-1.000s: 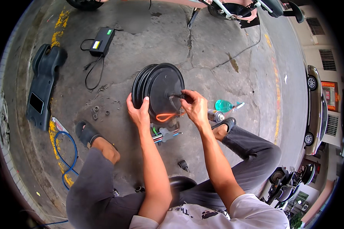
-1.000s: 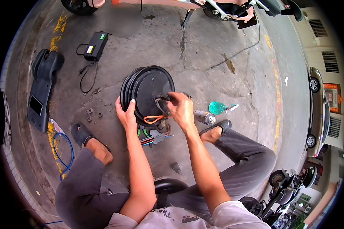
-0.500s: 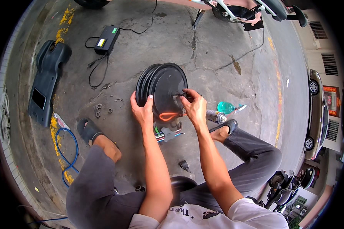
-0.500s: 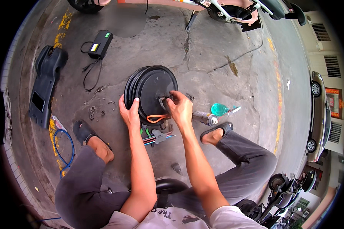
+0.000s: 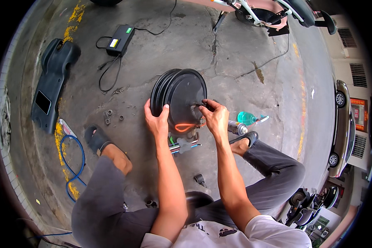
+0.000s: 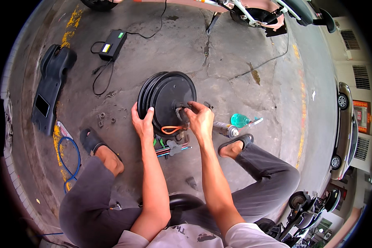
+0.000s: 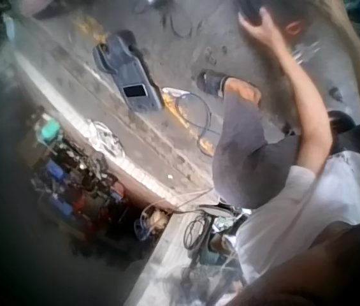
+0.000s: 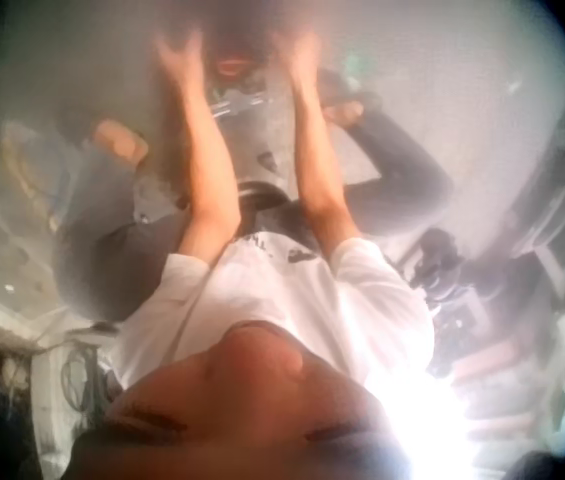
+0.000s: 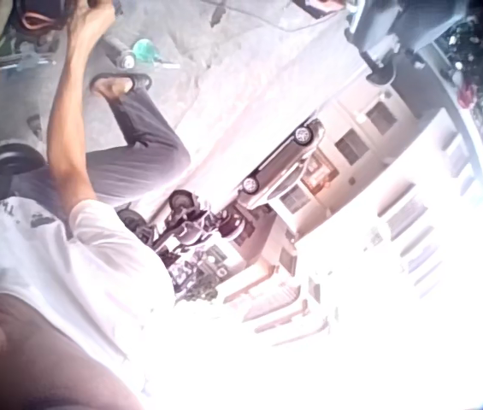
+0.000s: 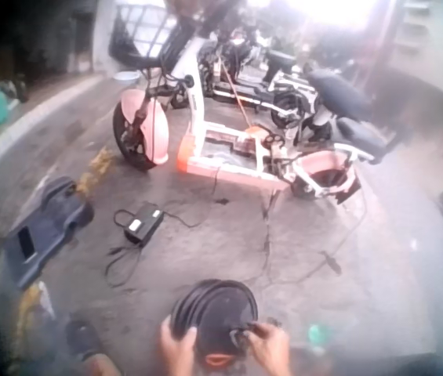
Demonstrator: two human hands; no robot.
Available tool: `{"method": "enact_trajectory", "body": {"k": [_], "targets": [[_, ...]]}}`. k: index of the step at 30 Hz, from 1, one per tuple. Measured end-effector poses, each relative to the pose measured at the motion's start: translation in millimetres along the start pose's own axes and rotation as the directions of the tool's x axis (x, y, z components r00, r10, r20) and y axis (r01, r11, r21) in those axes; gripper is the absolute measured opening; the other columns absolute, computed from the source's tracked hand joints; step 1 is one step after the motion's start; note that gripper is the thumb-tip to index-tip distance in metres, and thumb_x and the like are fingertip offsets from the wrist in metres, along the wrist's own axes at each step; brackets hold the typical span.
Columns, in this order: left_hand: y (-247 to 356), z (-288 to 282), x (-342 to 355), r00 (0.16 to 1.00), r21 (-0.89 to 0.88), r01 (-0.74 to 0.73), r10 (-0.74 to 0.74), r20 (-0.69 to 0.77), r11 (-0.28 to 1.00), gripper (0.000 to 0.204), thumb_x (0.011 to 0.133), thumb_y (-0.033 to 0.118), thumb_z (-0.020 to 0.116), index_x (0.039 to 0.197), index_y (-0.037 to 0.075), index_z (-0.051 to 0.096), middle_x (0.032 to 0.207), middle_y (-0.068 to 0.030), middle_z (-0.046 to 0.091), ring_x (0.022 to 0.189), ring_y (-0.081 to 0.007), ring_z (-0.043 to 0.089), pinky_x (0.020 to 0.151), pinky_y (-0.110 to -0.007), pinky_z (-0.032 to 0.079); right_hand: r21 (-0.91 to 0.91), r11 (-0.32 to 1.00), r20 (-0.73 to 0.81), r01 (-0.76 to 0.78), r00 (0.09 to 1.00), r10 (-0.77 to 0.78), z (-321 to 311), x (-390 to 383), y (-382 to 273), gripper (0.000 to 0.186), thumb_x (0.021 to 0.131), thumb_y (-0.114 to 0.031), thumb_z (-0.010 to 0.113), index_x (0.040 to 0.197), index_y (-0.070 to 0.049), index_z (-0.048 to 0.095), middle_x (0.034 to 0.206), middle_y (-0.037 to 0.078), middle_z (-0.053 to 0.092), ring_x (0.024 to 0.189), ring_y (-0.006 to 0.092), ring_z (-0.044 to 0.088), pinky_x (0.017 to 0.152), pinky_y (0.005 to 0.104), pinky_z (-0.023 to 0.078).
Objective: The person disassembles an electric scooter motor by removing screws and separating the housing. They inspect the internal stator and rotor, spray lubricant on the shaft, and reassemble the components.
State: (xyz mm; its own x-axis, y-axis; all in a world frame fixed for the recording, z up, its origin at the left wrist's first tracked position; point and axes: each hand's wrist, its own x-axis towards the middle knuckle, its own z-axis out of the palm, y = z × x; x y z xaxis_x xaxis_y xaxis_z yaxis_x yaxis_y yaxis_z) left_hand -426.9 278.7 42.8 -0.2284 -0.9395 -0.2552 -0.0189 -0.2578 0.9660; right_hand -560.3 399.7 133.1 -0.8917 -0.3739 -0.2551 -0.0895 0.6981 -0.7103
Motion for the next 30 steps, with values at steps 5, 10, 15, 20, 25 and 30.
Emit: {"method": "enact_trajectory", "body": {"k": [5,10,15,20,25,30], "targets": [[-2.2,-6.5,-1.2,1.0,-0.014,-0.023,0.024,0.012,1.0,0.055,0.086,0.015,0.076,0.134,-0.003,0.056,0.125,-0.0125,0.064,0.115,-0.0221,0.06,0.105,-0.035,0.044,-0.025,0.999,0.035,0.021,0.999,-0.021,1.2,-4.1,-8.9,0.039,0.084,-0.011,0.078,0.12,0.002,0.073,0.1,0.023,0.077,0.09,0.028,0.076,0.082,0.0361,0.057],[3.3,3.8,3.6,1.0,0.065,-0.005,0.006,-0.01,0.998,0.056,0.085,0.018,0.077,0.133,-0.003,0.057,0.124,-0.0131,0.065,0.113,-0.0225,0.061,0.104,-0.035,0.045,-0.067,0.995,-0.04,0.08,0.996,-0.083,-3.3,-0.3,0.6,0.038,0.085,-0.012,0.077,0.12,0.002,0.073,0.099,0.023,0.077,0.091,0.0293,0.077,0.082,0.038,0.058],[5.7,9.3,6.7,1.0,0.063,0.01,-0.008,-0.026,0.998,0.058,0.084,0.02,0.08,0.133,-0.004,0.058,0.122,-0.0138,0.065,0.11,-0.0232,0.063,0.101,-0.036,0.047,-0.001,0.997,-0.097,0.076,0.992,-0.076,-2.0,3.0,2.2,0.036,0.086,-0.013,0.077,0.119,0.002,0.073,0.097,0.023,0.077,0.09,0.0301,0.077,0.081,0.038,0.058],[6.9,11.1,5.5,0.999,0.084,0.009,-0.005,-0.05,0.996,0.058,0.084,0.02,0.08,0.133,-0.004,0.058,0.121,-0.0135,0.066,0.109,-0.0231,0.063,0.101,-0.035,0.047,0.002,0.997,-0.075,0.074,0.994,-0.074,0.6,6.6,1.4,0.036,0.086,-0.015,0.077,0.118,0.001,0.074,0.097,0.023,0.077,0.087,0.0299,0.077,0.081,0.0376,0.058],[4.2,5.7,4.7,1.0,0.077,0.006,-0.004,-0.03,0.997,0.057,0.085,0.019,0.08,0.133,-0.003,0.058,0.122,-0.013,0.066,0.111,-0.0226,0.062,0.102,-0.035,0.046,-0.03,0.999,-0.059,0.041,0.997,-0.043,-0.9,2.2,-2.2,0.035,0.086,-0.014,0.075,0.118,0.003,0.074,0.096,0.023,0.077,0.088,0.03,0.077,0.081,0.0375,0.058],[3.2,5.3,3.5,0.999,0.039,-0.022,0.023,-0.025,0.999,0.056,0.085,0.017,0.079,0.133,-0.003,0.058,0.122,-0.0127,0.066,0.111,-0.0222,0.062,0.102,-0.035,0.046,-0.018,0.999,-0.013,0.038,0.999,-0.038,1.2,6.6,-4.3,0.036,0.086,-0.015,0.074,0.118,0.002,0.074,0.098,0.024,0.076,0.091,0.0309,0.077,0.083,0.0373,0.058]]}}
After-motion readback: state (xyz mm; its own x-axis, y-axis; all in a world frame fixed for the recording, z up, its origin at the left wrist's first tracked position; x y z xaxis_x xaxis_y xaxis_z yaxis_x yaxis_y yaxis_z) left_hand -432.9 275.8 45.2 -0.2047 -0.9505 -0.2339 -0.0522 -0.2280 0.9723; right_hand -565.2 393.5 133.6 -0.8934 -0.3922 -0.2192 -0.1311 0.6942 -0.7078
